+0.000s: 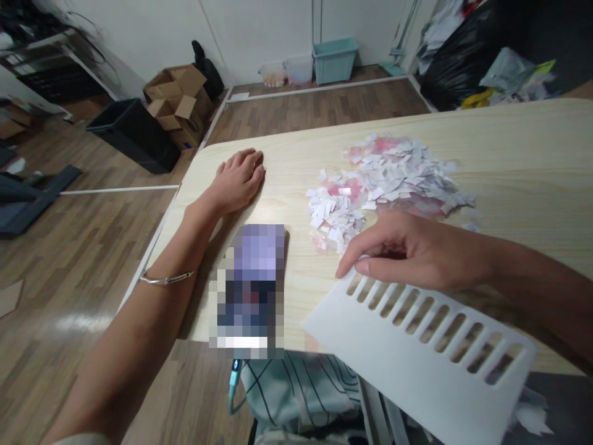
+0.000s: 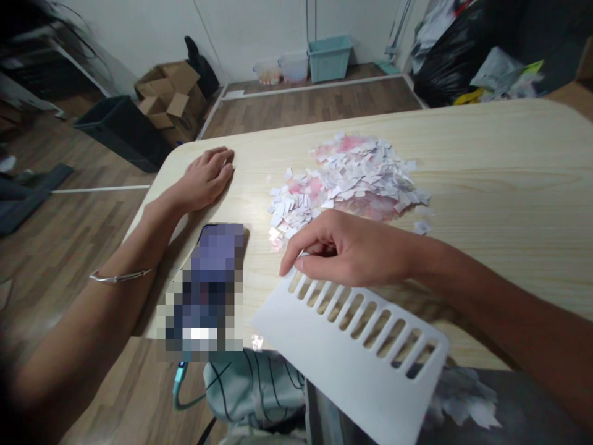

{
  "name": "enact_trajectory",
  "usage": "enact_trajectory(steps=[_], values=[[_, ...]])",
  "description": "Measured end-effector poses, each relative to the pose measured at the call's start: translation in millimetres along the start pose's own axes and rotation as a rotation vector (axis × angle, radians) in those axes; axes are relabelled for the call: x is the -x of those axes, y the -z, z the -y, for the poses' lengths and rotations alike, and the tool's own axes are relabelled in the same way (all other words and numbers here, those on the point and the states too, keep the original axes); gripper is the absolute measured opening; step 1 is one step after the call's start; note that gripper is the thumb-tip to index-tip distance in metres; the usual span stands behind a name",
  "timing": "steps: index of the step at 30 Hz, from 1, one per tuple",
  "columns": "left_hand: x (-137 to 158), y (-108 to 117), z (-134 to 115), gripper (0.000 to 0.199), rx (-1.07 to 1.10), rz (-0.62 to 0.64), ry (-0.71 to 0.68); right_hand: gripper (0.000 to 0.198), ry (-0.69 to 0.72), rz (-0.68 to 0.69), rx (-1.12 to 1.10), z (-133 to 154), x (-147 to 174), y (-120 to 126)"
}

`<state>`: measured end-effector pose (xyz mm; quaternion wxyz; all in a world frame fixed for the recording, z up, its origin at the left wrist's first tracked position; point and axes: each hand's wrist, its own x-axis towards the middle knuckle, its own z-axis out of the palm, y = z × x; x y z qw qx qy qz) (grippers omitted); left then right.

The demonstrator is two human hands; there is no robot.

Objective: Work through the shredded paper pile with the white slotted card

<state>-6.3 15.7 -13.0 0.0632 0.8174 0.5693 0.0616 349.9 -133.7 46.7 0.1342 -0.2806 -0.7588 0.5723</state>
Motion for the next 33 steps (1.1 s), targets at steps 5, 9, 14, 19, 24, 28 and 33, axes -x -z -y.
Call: enact_trajectory(steps=[5, 9, 14, 19, 24, 28, 33], values=[[0, 4, -4, 0.071, 0.003, 0.026, 0.015, 0.020, -0.001, -0.004, 0.021, -3, 3, 1], [2, 6, -9, 0.071, -0.005, 0.035, 0.037, 0.022, -0.020, 0.026, 0.041, -1, 2, 1], [4, 3, -7, 0.073, 0.034, -0.015, 0.016, 0.022, -0.029, 0.035, 0.025, 4, -1, 0], [4, -1, -1, 0.070, 0.059, -0.037, -0.012, 0.020, -0.048, 0.053, -0.114, 9, 5, -2], [6, 2, -7, 0.070, 0.030, -0.021, 0.005, 0.026, -0.148, -0.136, -0.265, 14, 18, -5], [7, 6, -10, 0.071, 0.026, 0.011, 0.020, 0.032, -0.087, -0.062, -0.280, 4, 13, -1], [6, 8, -11, 0.070, 0.030, 0.017, 0.027, 0.028, -0.066, -0.019, -0.161, 0, 0, -3]])
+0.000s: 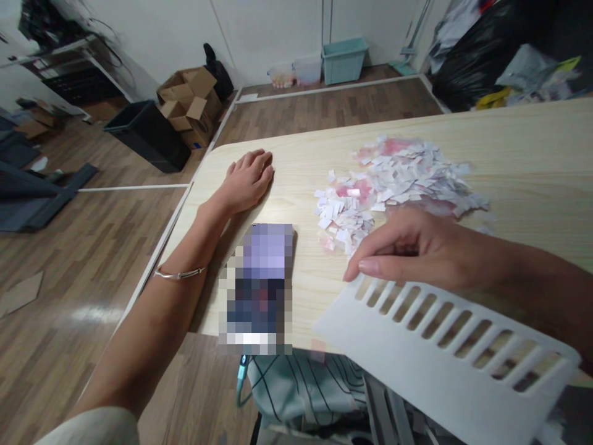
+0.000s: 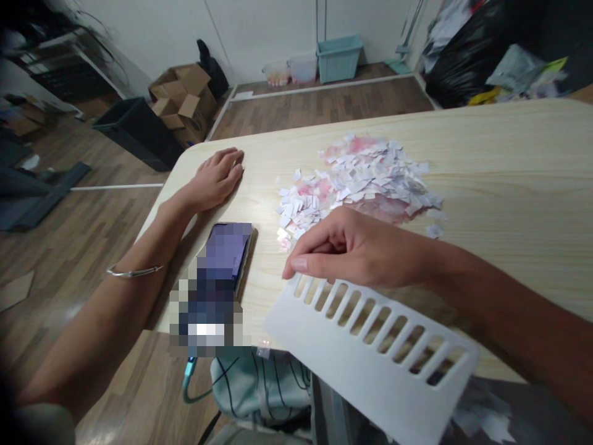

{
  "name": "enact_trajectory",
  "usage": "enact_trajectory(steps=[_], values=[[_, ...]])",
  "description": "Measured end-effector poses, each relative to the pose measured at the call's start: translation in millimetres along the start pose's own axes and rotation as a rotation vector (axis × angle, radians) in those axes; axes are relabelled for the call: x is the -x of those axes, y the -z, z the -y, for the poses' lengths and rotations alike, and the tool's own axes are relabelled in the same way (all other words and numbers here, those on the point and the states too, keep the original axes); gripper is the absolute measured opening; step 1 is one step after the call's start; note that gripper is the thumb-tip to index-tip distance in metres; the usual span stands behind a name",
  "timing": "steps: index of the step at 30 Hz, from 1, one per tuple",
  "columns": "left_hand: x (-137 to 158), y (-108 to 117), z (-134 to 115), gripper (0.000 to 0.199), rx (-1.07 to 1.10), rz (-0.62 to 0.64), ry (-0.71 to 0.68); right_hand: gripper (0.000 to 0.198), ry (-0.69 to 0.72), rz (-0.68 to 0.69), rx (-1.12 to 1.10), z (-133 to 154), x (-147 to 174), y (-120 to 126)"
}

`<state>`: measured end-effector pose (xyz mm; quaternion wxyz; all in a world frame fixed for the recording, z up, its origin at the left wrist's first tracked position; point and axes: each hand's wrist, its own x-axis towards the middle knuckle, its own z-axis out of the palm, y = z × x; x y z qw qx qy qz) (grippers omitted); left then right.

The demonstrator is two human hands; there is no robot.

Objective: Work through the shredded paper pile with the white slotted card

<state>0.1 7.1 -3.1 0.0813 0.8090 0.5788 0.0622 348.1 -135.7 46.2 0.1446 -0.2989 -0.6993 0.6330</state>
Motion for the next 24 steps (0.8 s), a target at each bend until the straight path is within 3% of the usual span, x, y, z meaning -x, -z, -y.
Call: enact_trajectory(steps=[8, 15, 19, 24], values=[[-1, -5, 6, 0.073, -0.014, -0.017, -0.010, 0.028, 0.049, 0.070, 0.055, 4, 0, -3], [-6, -16, 16, 0.076, 0.002, -0.083, -0.025, 0.017, 0.147, 0.112, -0.074, 5, 1, -3], [-5, -14, 13, 0.083, -0.015, -0.066, -0.021, 0.018, 0.091, 0.018, -0.198, 12, 7, -8], [-8, -16, 19, 0.074, -0.017, -0.083, -0.037, 0.022, 0.034, -0.119, -0.251, 11, 12, -11]])
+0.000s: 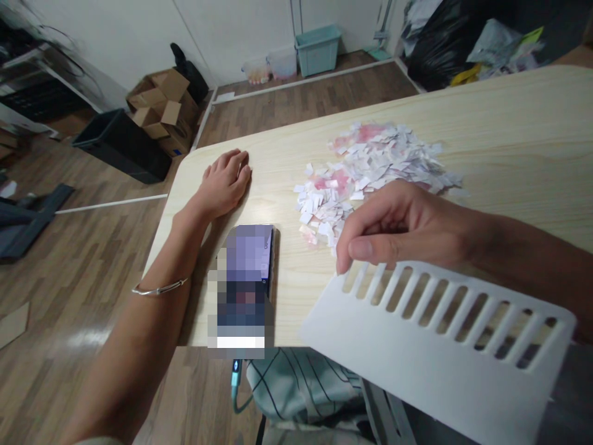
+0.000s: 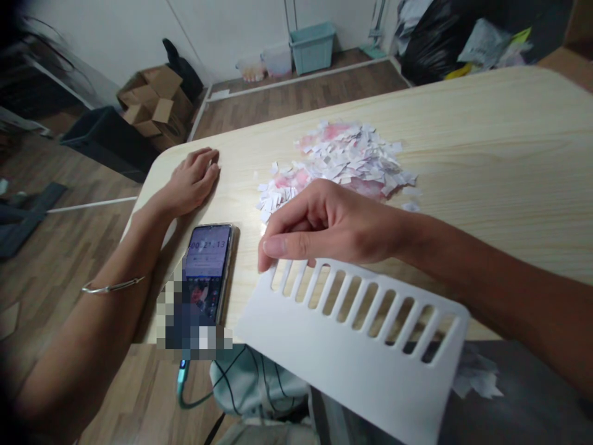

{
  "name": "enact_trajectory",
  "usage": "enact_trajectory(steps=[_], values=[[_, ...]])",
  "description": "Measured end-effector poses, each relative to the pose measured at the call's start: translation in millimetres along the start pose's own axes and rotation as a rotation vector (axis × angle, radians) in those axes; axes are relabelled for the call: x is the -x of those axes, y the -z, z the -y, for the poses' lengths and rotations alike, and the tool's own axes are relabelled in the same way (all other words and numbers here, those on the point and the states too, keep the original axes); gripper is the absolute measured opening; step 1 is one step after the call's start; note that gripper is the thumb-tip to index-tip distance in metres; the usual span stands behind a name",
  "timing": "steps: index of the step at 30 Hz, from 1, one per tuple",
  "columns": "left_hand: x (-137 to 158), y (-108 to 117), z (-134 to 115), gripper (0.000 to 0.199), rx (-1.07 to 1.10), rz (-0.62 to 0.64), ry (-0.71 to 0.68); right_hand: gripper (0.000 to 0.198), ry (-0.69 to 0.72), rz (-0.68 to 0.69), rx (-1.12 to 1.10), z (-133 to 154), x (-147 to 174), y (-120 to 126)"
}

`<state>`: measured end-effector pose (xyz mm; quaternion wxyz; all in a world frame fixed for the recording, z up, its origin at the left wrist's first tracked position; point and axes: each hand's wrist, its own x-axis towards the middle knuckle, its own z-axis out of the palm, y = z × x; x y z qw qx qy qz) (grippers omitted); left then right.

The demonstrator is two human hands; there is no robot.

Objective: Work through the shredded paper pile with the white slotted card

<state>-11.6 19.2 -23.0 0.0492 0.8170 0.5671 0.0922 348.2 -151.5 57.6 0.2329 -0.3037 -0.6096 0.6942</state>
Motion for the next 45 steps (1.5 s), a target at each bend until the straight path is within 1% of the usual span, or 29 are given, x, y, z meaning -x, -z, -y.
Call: enact_trajectory(steps=[4, 7, 8, 11, 15, 19, 23, 25, 27, 29, 31, 33, 35, 38, 40, 43, 45], values=[[-1, -4, 4, 0.073, 0.022, -0.029, -0.003, 0.031, 0.039, -0.033, -0.043, -2, -4, 1], [0, -3, 2, 0.074, 0.029, -0.030, -0.004, 0.034, 0.075, -0.151, -0.090, -3, -6, 0], [0, -2, 1, 0.075, 0.029, -0.026, -0.002, 0.034, 0.094, -0.166, -0.105, -3, -7, 0], [1, 1, -2, 0.078, 0.021, 0.000, 0.006, 0.036, 0.138, -0.157, -0.120, -3, -6, 4], [1, 0, -1, 0.075, 0.033, -0.009, -0.004, 0.037, 0.107, -0.181, -0.040, -4, -4, 11], [1, -2, 1, 0.071, 0.026, -0.018, -0.002, 0.043, 0.164, -0.119, -0.020, -5, -2, 13], [1, 1, -2, 0.075, -0.003, 0.021, 0.012, 0.051, 0.092, -0.068, -0.043, -6, -1, 11], [1, 3, -4, 0.076, 0.009, 0.026, 0.014, 0.047, 0.110, -0.022, -0.043, -6, -1, 10], [1, 5, -7, 0.079, 0.022, 0.029, 0.017, 0.038, 0.141, -0.009, -0.051, -7, -1, 10], [2, 6, -10, 0.081, 0.028, 0.033, 0.023, 0.033, 0.140, -0.056, -0.047, -7, 0, 11], [4, 8, -13, 0.082, 0.033, 0.034, 0.026, 0.033, 0.124, -0.132, -0.019, -6, 1, 11], [5, 10, -16, 0.083, 0.036, 0.040, 0.028, 0.030, 0.121, -0.190, 0.011, -4, 1, 11], [7, 13, -20, 0.083, 0.036, 0.050, 0.031, 0.022, 0.121, -0.235, 0.030, -2, 1, 11], [9, 16, -24, 0.083, 0.036, 0.054, 0.042, 0.010, 0.111, -0.259, 0.070, -2, 0, 10], [9, 17, -25, 0.082, 0.040, 0.056, 0.044, 0.011, 0.110, -0.269, 0.091, -3, 0, 9], [9, 17, -23, 0.080, 0.048, 0.064, 0.038, 0.023, 0.109, -0.303, 0.099, -5, 0, 9], [9, 16, -22, 0.078, 0.047, 0.064, 0.033, 0.026, 0.108, -0.322, 0.125, -7, 0, 11]])
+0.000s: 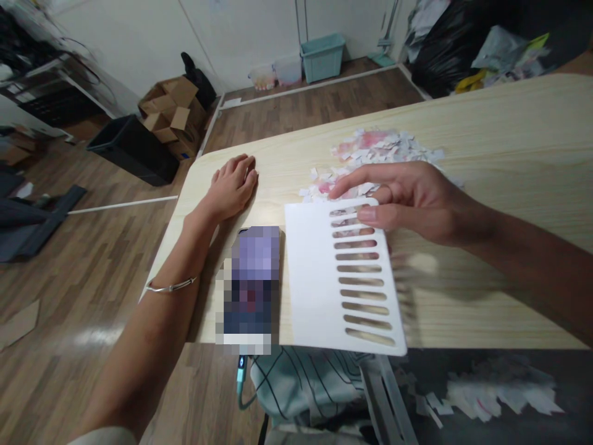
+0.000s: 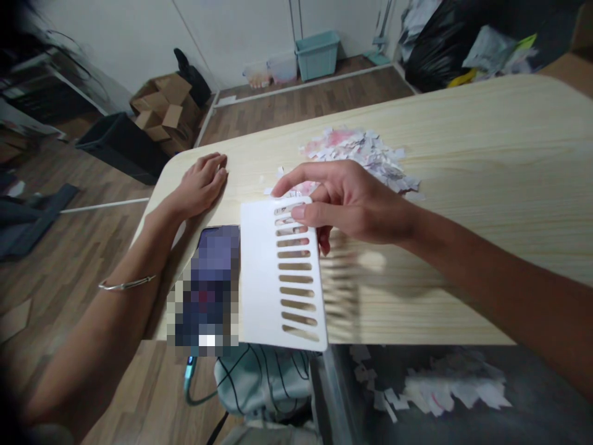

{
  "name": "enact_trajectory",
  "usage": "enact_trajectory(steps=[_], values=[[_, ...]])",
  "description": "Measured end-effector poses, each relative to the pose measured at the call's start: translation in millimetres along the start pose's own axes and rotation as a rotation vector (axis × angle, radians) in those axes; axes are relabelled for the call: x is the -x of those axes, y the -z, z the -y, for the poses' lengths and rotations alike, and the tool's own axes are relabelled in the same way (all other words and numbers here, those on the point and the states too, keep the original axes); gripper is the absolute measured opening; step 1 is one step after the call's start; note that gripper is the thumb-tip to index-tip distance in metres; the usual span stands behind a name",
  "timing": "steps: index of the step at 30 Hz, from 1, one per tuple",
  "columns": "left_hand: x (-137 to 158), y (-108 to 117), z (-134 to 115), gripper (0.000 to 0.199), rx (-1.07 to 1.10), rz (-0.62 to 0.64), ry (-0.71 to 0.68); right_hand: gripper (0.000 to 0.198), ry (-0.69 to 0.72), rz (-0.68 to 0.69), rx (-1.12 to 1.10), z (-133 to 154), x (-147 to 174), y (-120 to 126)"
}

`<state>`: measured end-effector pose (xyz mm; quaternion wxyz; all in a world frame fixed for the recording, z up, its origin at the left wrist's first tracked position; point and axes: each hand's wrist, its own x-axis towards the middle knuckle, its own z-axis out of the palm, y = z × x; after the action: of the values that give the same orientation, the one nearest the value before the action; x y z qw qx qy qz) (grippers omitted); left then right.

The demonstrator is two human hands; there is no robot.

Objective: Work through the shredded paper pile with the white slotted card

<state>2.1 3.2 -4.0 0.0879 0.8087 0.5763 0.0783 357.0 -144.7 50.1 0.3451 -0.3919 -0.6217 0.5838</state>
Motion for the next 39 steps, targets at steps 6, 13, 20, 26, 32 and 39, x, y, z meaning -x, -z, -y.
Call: enact_trajectory(steps=[6, 13, 20, 26, 32, 39], values=[[-1, -4, 2, 0.073, -0.007, -0.018, 0.000, 0.032, 0.056, 0.014, 0.082, -8, -1, 9], [-4, -9, 9, 0.067, -0.021, -0.053, -0.023, 0.029, 0.060, -0.051, 0.111, -4, -7, 8], [-7, -14, 16, 0.067, -0.035, -0.068, -0.033, 0.031, 0.064, -0.101, 0.090, -6, -12, 12], [-8, -15, 19, 0.065, 0.001, -0.071, -0.036, 0.026, 0.082, -0.095, 0.026, -5, -12, 10], [-4, -10, 12, 0.071, 0.021, -0.045, -0.028, 0.040, 0.054, -0.263, -0.086, 4, -15, 8], [-5, -14, 16, 0.067, 0.023, -0.071, -0.028, 0.014, 0.052, -0.283, -0.037, 9, -14, 10]])
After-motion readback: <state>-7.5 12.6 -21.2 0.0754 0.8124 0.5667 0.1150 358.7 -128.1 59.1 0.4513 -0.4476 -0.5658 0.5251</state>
